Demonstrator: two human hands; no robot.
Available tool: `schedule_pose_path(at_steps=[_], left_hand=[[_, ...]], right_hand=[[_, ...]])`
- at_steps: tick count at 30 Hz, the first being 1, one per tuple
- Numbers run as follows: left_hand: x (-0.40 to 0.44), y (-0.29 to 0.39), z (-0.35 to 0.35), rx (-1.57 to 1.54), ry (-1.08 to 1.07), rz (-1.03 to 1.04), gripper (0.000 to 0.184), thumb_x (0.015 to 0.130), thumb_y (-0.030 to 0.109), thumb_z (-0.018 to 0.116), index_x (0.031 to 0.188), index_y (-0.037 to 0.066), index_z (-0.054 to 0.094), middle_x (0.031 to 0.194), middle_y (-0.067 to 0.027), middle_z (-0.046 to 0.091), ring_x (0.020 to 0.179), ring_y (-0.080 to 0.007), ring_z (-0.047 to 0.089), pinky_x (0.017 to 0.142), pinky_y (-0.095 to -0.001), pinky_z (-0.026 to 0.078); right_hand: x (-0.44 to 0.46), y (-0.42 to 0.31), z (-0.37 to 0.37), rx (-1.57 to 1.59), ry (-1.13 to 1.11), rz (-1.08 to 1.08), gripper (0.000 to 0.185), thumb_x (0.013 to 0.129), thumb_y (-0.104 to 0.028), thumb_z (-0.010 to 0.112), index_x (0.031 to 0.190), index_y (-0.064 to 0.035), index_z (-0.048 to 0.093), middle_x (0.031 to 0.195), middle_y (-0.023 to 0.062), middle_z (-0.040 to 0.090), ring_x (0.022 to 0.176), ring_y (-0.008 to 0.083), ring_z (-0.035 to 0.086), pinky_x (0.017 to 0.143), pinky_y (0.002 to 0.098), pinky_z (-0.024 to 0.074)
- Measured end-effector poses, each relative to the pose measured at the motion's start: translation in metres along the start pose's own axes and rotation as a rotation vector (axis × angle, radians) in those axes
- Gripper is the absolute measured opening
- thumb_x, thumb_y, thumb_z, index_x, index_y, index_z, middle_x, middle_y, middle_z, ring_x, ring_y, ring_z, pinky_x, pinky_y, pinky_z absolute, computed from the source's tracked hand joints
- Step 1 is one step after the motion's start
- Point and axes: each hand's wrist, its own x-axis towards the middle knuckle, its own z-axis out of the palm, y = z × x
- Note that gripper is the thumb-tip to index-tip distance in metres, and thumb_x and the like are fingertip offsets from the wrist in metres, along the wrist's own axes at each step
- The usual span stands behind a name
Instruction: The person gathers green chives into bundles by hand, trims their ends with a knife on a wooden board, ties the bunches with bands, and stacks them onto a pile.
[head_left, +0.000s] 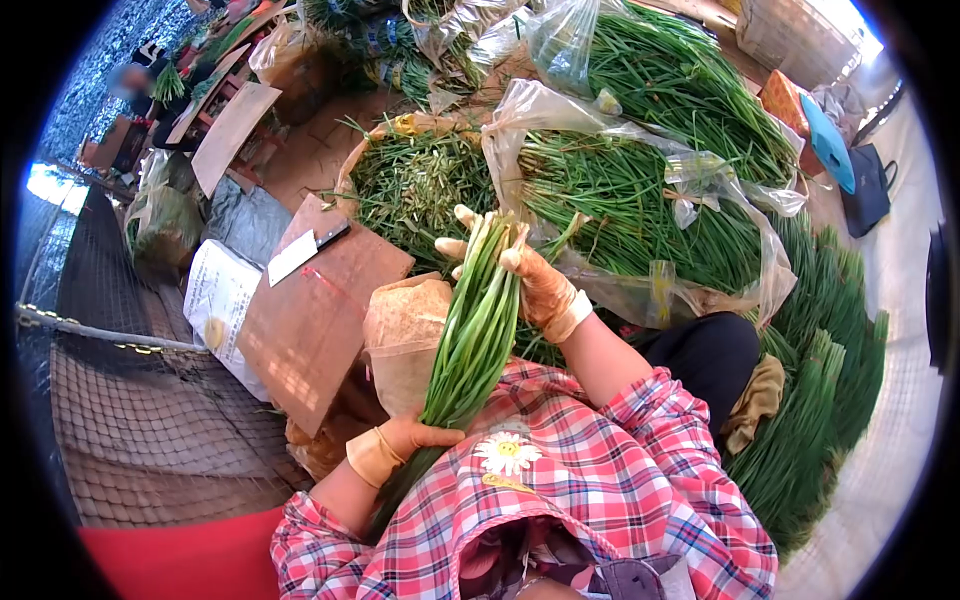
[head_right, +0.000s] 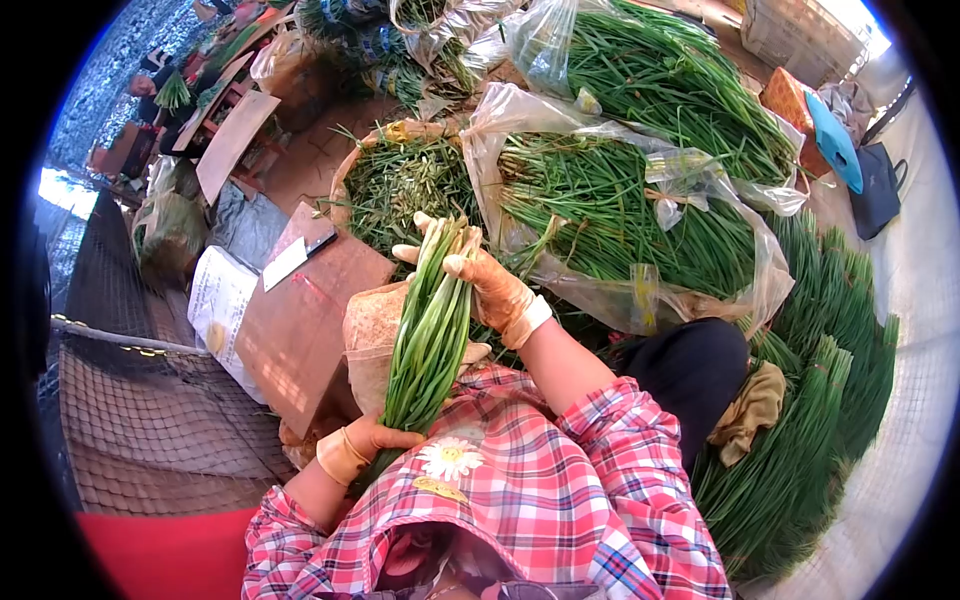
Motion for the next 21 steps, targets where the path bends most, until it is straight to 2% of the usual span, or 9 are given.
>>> schedule_pose_path(at_steps=[3, 7, 9, 13, 15, 16, 18, 19, 21], left_hand=[[0.000, 0.007, 0.002, -0.019, -0.024, -0.038, 0.065, 0.070, -0.001, 0.069, 0.131, 0.004, 0.046, 0.121, -0.0039, 0.056, 0.106, -0.0129, 0.052, 0.094, -0.0273, 0.039], [0.001, 0.038, 0.002, 0.127, -0.059, -0.001, 0.059, 0.069, 0.005, 0.076, 0.123, 0.003, 0.050, 0.109, -0.0063, 0.060, 0.100, -0.0168, 0.056, 0.089, -0.0299, 0.045], [0.013, 0.059, 0.008, 0.392, 0.025, 0.464, 0.064, 0.067, 0.007, 0.079, 0.123, 0.003, 0.049, 0.107, -0.0077, 0.061, 0.095, -0.0164, 0.058, 0.084, -0.0303, 0.046], [0.038, 0.098, 0.007, 0.768, 0.176, 0.794, 0.061, 0.069, 0.019, 0.074, 0.123, 0.006, 0.050, 0.108, -0.0100, 0.062, 0.098, -0.0182, 0.059, 0.087, -0.0333, 0.045], [0.044, 0.109, 0.004, 1.529, 0.337, 0.531, 0.056, 0.070, 0.025, 0.070, 0.122, 0.012, 0.053, 0.104, -0.0115, 0.063, 0.095, -0.0260, 0.061, 0.086, -0.0367, 0.047], [0.041, 0.115, 0.001, 1.515, 0.338, 0.559, 0.056, 0.070, 0.025, 0.070, 0.122, 0.012, 0.053, 0.104, -0.0115, 0.063, 0.095, -0.0260, 0.061, 0.086, -0.0367, 0.047], [0.024, 0.125, -0.023, 1.803, 0.560, 0.175, 0.048, 0.072, 0.026, 0.065, 0.119, 0.019, 0.057, 0.096, -0.0122, 0.065, 0.089, -0.0303, 0.062, 0.078, -0.0405, 0.049], [0.022, 0.121, -0.068, 1.735, 0.732, 0.520, 0.041, 0.074, 0.027, 0.064, 0.113, 0.018, 0.060, 0.097, -0.0130, 0.065, 0.086, -0.0308, 0.063, 0.075, -0.0404, 0.050], [-0.023, 0.160, -0.060, 1.358, 1.090, 0.428, 0.034, 0.074, 0.016, 0.065, 0.107, 0.011, 0.062, 0.093, -0.0147, 0.065, 0.077, -0.0283, 0.064, 0.068, -0.0382, 0.051]], right_hand=[[0.004, -0.002, 0.009, 0.029, 0.001, -0.070, 0.079, 0.073, -0.019, 0.073, 0.138, -0.0071, 0.029, 0.103, 0.0131, 0.062, 0.095, 0.0226, 0.062, 0.082, 0.0366, 0.0531], [0.011, -0.034, 0.050, -0.058, 0.081, -0.167, 0.043, 0.073, -0.012, 0.071, 0.109, -0.0055, 0.048, 0.087, 0.0096, 0.062, 0.084, 0.0270, 0.064, 0.071, 0.0492, 0.0563], [0.018, -0.072, 0.095, -0.360, 0.105, -0.252, 0.042, 0.071, -0.016, 0.072, 0.106, -0.0045, 0.051, 0.083, 0.0091, 0.063, 0.083, 0.0232, 0.065, 0.069, 0.0430, 0.0572], [0.010, -0.162, 0.161, -1.160, 0.153, -0.843, 0.026, 0.083, -0.022, 0.061, 0.102, -0.0066, 0.053, 0.083, 0.0073, 0.062, 0.075, 0.0196, 0.064, 0.070, 0.0366, 0.0579], [0.006, -0.184, 0.204, -1.424, -0.021, -1.164, 0.017, 0.083, -0.017, 0.061, 0.093, -0.0051, 0.054, 0.076, 0.0065, 0.061, 0.067, 0.0177, 0.063, 0.064, 0.0330, 0.0588], [0.006, -0.184, 0.217, -1.556, -0.146, -1.232, 0.013, 0.083, -0.014, 0.061, 0.089, -0.0044, 0.055, 0.072, 0.0062, 0.060, 0.063, 0.0167, 0.063, 0.061, 0.0312, 0.0593], [0.017, -0.172, 0.196, -1.794, 0.020, -0.736, 0.017, 0.084, -0.017, 0.060, 0.094, -0.0049, 0.056, 0.079, 0.0068, 0.061, 0.071, 0.0179, 0.063, 0.070, 0.0318, 0.0569], [0.021, -0.162, 0.175, -1.856, 0.216, -0.348, 0.025, 0.085, -0.023, 0.060, 0.103, -0.0061, 0.055, 0.090, 0.0077, 0.063, 0.083, 0.0200, 0.064, 0.082, 0.0342, 0.0539], [0.023, -0.155, 0.153, -1.337, 0.094, -0.459, 0.030, 0.075, -0.023, 0.072, 0.094, -0.0031, 0.060, 0.084, 0.0079, 0.065, 0.076, 0.0156, 0.063, 0.067, 0.0263, 0.0540]])
